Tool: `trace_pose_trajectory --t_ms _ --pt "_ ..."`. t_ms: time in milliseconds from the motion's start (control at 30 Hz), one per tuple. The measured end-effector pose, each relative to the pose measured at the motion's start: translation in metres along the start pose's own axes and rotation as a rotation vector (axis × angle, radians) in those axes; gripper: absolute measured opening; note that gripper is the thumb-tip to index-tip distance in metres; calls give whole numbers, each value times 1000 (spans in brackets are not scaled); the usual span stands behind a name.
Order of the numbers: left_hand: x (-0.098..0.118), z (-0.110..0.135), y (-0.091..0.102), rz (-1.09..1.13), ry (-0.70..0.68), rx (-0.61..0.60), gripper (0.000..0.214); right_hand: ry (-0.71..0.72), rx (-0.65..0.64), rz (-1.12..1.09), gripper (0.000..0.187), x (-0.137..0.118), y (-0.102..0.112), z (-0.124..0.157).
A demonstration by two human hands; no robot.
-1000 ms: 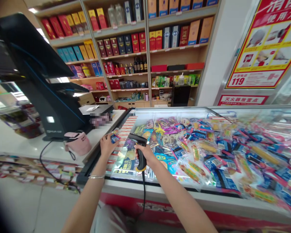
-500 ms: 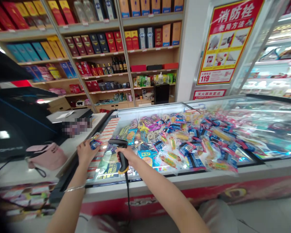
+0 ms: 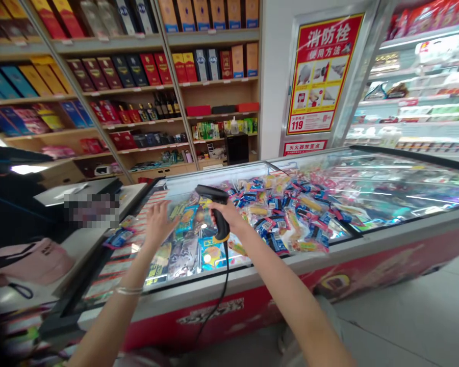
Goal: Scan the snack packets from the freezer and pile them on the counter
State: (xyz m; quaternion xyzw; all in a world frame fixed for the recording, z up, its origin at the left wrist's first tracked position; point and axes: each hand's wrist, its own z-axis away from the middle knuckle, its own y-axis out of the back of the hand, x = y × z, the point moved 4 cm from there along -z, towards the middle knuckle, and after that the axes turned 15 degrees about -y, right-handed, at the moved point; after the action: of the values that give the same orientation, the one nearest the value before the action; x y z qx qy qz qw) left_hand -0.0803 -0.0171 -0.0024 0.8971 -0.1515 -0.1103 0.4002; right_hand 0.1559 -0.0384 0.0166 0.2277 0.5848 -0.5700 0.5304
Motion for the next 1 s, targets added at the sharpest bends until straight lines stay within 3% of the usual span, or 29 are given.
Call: trace_pose_trajectory --t_ms 167,300,500,733,867,1000 --pt "98 -18 -23 180 -145 -138 52 28 173 -31 22 -22 59 24" --pt "130 -10 -52 252 -178 -289 57 66 258 -69 23 -20 100 38" --pt "136 -4 -73 290 -202 -390 57 30 380 -121 21 0 148 41" --pt "137 -17 -78 415 -261 -466 52 15 382 -150 15 10 160 34" --pt "113 -21 -76 653 -225 -375 47 14 386 -133 17 11 161 34" --pt "78 -27 -71 865 -36 -153 41 10 360 -124 21 6 154 39"
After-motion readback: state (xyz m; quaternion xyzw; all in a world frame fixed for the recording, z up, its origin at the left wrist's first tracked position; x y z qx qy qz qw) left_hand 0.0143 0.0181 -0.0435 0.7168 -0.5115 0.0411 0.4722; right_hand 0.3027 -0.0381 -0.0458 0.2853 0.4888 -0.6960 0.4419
